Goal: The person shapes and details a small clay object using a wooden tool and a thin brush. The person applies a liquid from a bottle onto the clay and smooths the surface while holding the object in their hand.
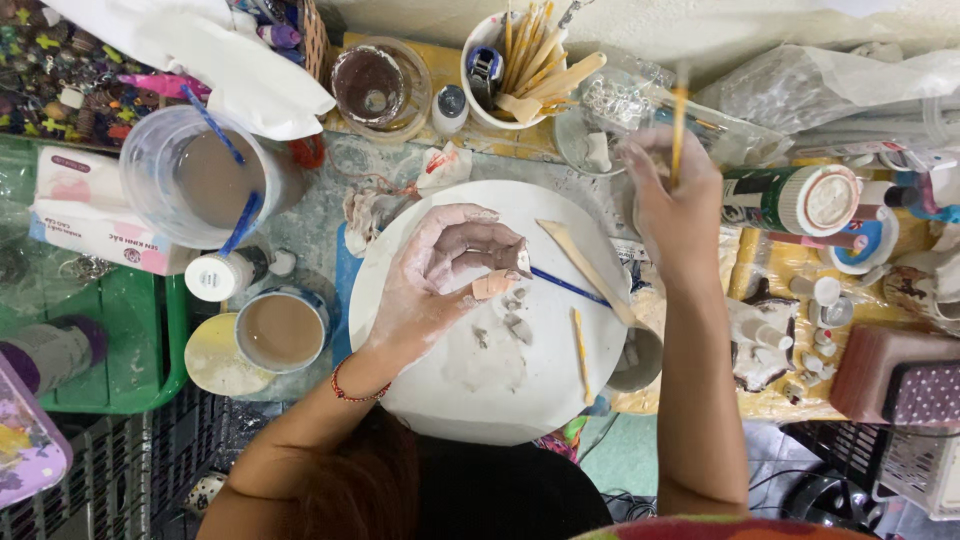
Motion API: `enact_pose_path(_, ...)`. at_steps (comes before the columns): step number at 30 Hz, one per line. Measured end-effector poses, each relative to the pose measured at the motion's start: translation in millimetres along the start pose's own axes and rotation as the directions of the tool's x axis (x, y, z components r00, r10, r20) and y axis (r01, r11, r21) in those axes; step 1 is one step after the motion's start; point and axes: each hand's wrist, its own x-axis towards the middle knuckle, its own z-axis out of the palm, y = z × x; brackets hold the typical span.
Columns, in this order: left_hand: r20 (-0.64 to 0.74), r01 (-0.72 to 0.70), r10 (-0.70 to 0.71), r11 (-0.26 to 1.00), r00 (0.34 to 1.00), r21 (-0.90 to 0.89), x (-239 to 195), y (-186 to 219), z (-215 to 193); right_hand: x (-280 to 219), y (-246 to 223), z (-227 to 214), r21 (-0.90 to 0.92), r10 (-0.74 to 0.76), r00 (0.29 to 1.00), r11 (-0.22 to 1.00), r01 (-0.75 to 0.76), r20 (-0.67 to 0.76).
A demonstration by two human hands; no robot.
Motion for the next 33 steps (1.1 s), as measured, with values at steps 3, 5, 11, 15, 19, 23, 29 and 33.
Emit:
enact_pose_path(3,0.004,0.001,-0.001,1.000,1.000,0.003,-7.3,2.3,3.6,-37.9,1.5,-8.5,0.325,-0.034,0.995,0.946,0.003,0.090)
enact_pose_path(5,0.014,-0.001,0.001,1.000,1.000,-0.005,-12.3,4.3,6.1,-62.9,0.0,-7.3,0.494,-0.050,0.990,0.869,-0.023,0.133)
enact_pose_path(11,0.064,-0.055,0.059,0.997,0.996,-0.059,-40.2,14.7,13.2,-123.4,-19.2,2.0,0.521,-0.063,0.981,0.852,-0.043,0.185)
enact_pose_path(15,0.058,-0.106,0.106,0.994,0.993,0.000,-64.2,18.1,16.4,-158.6,-18.8,6.8,0.576,-0.161,0.966,0.818,0.014,0.204)
enact_pose_path(19,0.080,-0.160,0.158,0.987,0.984,0.023,-83.7,19.4,18.0,-181.3,-15.4,12.2,0.588,-0.194,0.953,0.809,0.021,0.234)
enact_pose_path(23,0.129,-0.223,0.221,0.975,0.967,-0.002,-95.5,21.0,18.7,-197.8,-18.0,15.8,0.492,-0.215,0.963,0.864,0.109,0.164)
enact_pose_path(29,0.137,-0.225,0.221,0.974,0.965,0.015,-101.4,23.9,20.2,-206.3,-17.6,16.3,0.398,-0.284,0.953,0.891,0.220,0.110)
enact_pose_path(33,0.126,-0.235,0.224,0.969,0.966,0.077,-100.1,25.1,22.3,-208.2,-18.5,21.0,0.296,-0.303,0.952,0.915,0.274,0.055)
